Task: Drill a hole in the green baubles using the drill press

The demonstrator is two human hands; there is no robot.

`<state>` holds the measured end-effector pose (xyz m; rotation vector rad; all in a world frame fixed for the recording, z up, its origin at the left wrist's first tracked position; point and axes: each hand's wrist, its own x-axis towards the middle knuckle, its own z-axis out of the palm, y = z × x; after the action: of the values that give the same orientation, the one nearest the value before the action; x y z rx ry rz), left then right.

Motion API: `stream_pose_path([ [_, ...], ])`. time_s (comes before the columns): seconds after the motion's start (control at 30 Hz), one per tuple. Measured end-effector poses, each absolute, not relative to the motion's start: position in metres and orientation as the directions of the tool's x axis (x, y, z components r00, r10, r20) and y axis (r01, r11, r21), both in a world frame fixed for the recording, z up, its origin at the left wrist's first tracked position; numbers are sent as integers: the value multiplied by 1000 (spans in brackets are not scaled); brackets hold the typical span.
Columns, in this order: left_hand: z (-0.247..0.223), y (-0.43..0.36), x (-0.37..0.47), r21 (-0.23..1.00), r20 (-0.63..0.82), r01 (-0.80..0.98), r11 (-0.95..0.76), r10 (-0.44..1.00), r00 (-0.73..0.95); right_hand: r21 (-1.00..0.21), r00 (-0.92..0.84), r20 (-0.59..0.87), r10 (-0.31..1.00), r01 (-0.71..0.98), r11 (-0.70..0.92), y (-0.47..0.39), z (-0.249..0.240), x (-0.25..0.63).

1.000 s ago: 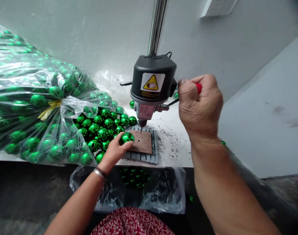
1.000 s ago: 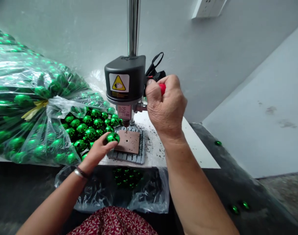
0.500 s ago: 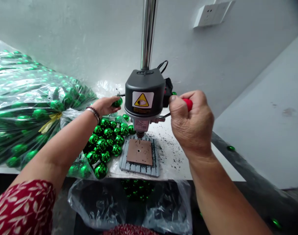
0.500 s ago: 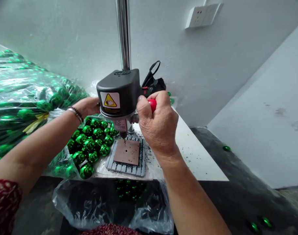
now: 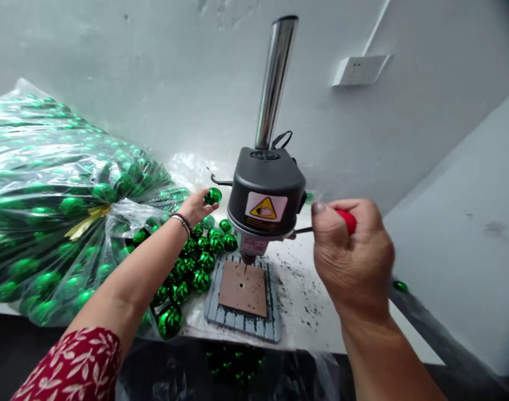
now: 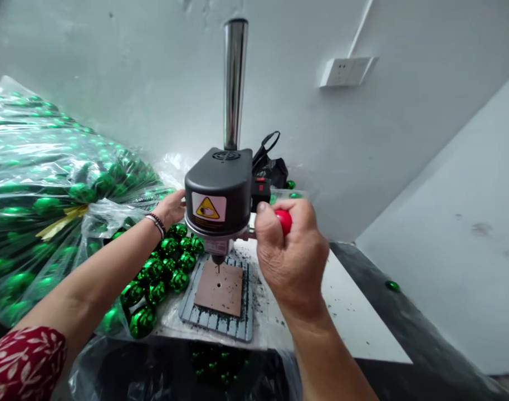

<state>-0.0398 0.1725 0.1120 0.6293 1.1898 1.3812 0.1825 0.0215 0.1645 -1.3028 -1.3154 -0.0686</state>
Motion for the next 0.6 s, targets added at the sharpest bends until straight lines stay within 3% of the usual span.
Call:
stream_pose_path([
  [0.27, 131, 129, -80, 842, -315, -511, 174, 927, -203, -659, 430, 707, 561, 688, 303, 27, 164, 185],
  [0.37, 133, 116, -81, 882, -282, -445, 154, 930, -237, -667, 456, 705, 543, 686, 290, 25, 165, 180],
  [0.43, 126, 113, -77, 955, -223, -259, 144, 925, -308, -674, 469, 698, 541, 685, 276, 24, 165, 181],
  [0.5, 114, 113, -72, 993, -93, 37, 112, 934, -344, -707, 458, 660, 596, 646, 286, 29, 162, 190],
  [0.57, 103, 115, -65, 936, 53, 348, 55, 955, -293, -799, 387, 551, 739, 499, 335, 44, 155, 209],
  [0.6, 99, 116, -61, 875, 108, 484, 20, 966, -235, -869, 256, 457, 852, 331, 366, 55, 149, 220],
])
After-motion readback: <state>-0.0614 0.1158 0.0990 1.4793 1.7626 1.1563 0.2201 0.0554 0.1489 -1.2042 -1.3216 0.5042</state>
